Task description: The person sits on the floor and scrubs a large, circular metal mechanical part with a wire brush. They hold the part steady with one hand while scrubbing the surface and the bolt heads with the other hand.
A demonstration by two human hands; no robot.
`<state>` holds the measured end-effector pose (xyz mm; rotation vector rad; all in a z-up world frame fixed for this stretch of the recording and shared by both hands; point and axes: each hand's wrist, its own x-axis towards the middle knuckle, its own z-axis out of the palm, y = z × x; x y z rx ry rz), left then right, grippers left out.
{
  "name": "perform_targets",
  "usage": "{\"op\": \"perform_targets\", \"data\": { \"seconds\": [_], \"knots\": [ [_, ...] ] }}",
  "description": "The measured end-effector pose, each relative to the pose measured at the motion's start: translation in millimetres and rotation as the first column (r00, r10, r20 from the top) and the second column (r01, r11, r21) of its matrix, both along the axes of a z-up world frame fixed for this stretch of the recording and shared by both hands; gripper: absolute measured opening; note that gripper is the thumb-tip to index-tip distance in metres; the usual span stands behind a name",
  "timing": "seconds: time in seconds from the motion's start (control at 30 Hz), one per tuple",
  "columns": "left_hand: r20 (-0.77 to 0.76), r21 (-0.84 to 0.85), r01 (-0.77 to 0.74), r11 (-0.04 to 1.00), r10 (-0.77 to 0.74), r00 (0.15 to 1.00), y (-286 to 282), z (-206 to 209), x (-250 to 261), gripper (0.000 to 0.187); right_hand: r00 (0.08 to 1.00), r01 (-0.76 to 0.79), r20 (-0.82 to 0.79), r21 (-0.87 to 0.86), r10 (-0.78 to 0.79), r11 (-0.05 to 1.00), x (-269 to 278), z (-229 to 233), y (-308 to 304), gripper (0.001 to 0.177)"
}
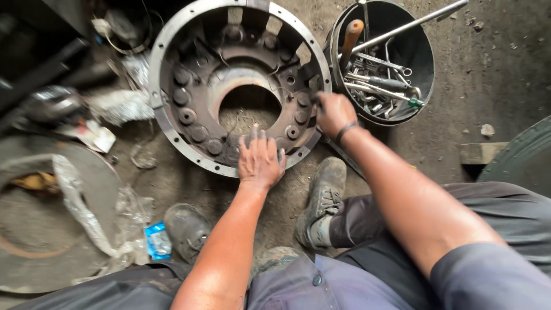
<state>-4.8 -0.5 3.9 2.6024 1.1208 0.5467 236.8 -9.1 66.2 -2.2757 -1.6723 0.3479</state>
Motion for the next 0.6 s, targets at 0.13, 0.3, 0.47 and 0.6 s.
{"op": "perform_targets", "data": {
  "seconds": [0.13,0.3,0.47,0.6],
  "knots": [
    [-0.086,-0.012,0.198,0.98,-0.199,0.976,5,16,2,0.046,0.984,0.16,-0.075,-0.011,-0.16,0.987,-16,-13,-25,0.016],
    [-0.406,-0.274,0.201,0.941,-0.302,0.863,-6,36,16,0.058,0.98,0.175,-0.09,-0.037,-0.178,0.984,-23,-21,-33,0.017],
    [-0.435,-0.236,0.207,0.95,-0.294,0.851,-16,14,24,0.023,0.987,0.117,-0.105,-0.048,-0.122,0.992,-25,-20,-49,0.021],
    [-0.417,-0.238,0.239,0.941,-0.321,0.85,-9,-1,22,0.023,0.991,0.096,-0.091,-0.047,-0.1,0.994,-32,-13,-56,0.022]
  ]
}}
